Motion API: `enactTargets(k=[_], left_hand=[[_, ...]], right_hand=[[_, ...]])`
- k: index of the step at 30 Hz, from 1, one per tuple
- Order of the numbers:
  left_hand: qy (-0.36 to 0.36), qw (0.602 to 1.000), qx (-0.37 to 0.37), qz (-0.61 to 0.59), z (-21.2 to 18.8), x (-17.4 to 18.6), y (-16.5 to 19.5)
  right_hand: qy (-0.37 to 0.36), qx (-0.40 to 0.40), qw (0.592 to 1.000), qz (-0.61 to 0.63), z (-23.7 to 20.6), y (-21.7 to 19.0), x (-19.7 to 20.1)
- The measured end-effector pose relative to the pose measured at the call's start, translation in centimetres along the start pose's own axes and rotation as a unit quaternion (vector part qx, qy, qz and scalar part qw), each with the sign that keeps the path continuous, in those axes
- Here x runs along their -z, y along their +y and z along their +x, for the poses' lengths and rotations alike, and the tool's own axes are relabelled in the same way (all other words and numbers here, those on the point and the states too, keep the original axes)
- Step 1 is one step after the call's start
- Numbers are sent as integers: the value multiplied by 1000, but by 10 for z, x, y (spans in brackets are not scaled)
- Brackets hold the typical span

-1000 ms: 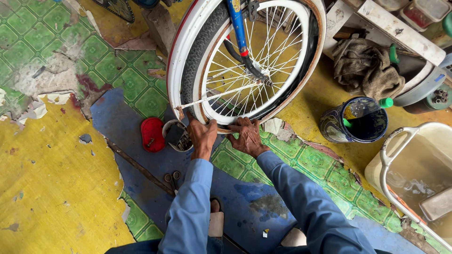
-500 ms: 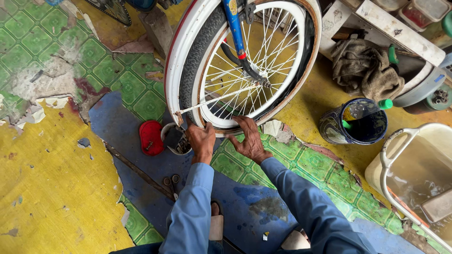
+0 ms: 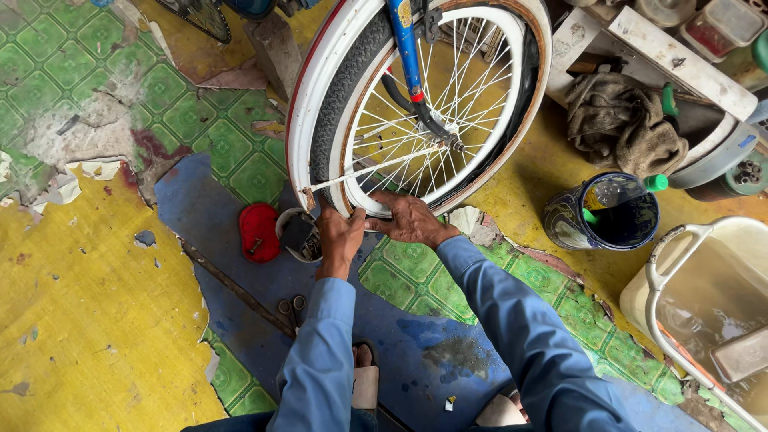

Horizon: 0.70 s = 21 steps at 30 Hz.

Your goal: The person uses a green-handled tool to pry and adjust the tire bead on a bicycle wheel. They repeatedly insert the tool between the tire and rim, rotate the wheel, and reposition the tool to work around the circumference. The person also uses their hands to press and align the tire bead.

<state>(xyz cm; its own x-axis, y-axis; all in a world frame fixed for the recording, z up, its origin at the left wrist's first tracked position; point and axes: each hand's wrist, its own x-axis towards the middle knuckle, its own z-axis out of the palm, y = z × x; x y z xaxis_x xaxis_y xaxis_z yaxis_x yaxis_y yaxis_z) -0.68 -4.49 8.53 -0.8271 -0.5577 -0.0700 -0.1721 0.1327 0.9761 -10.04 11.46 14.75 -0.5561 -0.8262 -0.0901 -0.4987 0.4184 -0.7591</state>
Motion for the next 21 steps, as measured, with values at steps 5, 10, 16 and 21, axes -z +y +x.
enactTargets(k=[5, 10, 16, 21], left_hand=[[-82, 992, 26, 92, 5, 16, -8], [-60, 992, -20, 109, -8, 22, 23], [39, 966, 194, 168, -8, 1, 60], [122, 992, 15, -35, -10, -4, 62]], right_hand=[[-3, 12, 998, 61, 5, 13, -4], [24, 7, 1000, -15, 13, 22, -10], [22, -19, 996, -86, 12, 17, -15], [48, 11, 990, -133, 17, 17, -20]])
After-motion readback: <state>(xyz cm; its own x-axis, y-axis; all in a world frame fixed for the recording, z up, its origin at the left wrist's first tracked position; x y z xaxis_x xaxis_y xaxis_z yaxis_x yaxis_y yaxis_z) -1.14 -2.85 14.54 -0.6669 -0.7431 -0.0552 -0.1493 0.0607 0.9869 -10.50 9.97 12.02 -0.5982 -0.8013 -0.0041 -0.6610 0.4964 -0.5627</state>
